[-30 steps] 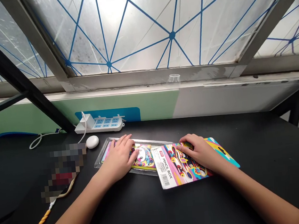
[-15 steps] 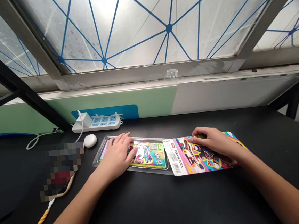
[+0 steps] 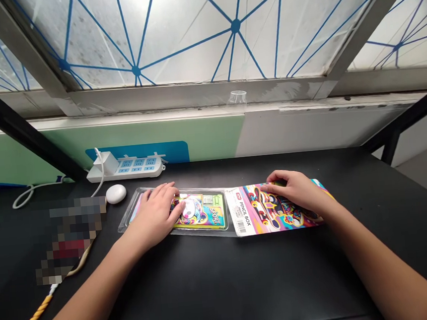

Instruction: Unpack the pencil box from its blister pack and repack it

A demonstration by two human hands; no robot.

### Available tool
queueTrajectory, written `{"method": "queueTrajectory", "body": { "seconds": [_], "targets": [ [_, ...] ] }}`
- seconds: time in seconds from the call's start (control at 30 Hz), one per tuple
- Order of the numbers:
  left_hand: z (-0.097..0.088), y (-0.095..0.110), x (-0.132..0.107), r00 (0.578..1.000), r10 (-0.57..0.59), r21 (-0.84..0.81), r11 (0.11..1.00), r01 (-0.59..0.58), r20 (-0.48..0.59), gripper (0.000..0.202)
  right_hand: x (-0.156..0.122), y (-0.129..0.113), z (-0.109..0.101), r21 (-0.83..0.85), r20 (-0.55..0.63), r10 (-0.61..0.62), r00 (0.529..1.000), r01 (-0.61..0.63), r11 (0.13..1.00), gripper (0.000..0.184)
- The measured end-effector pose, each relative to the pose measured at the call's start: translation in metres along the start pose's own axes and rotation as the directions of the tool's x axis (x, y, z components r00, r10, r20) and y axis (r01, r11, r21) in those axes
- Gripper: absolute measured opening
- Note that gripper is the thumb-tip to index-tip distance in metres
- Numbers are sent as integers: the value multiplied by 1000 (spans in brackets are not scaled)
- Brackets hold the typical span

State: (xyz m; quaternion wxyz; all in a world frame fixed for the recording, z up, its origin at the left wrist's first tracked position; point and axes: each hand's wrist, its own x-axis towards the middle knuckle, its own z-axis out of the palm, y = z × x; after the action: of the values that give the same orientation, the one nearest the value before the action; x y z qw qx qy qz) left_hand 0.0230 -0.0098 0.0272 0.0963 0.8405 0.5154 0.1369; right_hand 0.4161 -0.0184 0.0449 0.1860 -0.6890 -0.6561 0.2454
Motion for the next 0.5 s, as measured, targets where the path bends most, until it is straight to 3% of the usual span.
{"method": "queueTrajectory", "body": {
  "seconds": [0.13, 0.23, 0.3, 0.4, 0.47, 0.5],
  "targets": [
    [6, 16, -2, 994, -61, -106, 993, 51, -94, 26, -4, -10, 19, 42, -26, -19, 999, 20, 999, 47],
    [9, 35, -7, 988, -77, -359, 933, 24, -134, 29, -10, -23, 34, 64, -27, -37, 999, 39, 997, 49],
    [8, 49, -11, 988, -96, -569, 822, 8, -125, 28, -14, -31, 41, 76, -13, -52, 999, 53, 996, 48],
    [2, 62, -16, 986, -146, -832, 555, 11, -85, 18, -18, -39, 45, 81, 13, -67, 998, 66, 995, 46],
    [-5, 60, -16, 975, -193, -903, 429, -19, -113, 15, -19, -39, 44, 76, 28, -70, 997, 68, 995, 46],
    [-8, 55, -14, 963, -222, -910, 412, -50, -153, 15, -18, -37, 43, 72, 33, -70, 997, 67, 995, 46]
  ]
}}
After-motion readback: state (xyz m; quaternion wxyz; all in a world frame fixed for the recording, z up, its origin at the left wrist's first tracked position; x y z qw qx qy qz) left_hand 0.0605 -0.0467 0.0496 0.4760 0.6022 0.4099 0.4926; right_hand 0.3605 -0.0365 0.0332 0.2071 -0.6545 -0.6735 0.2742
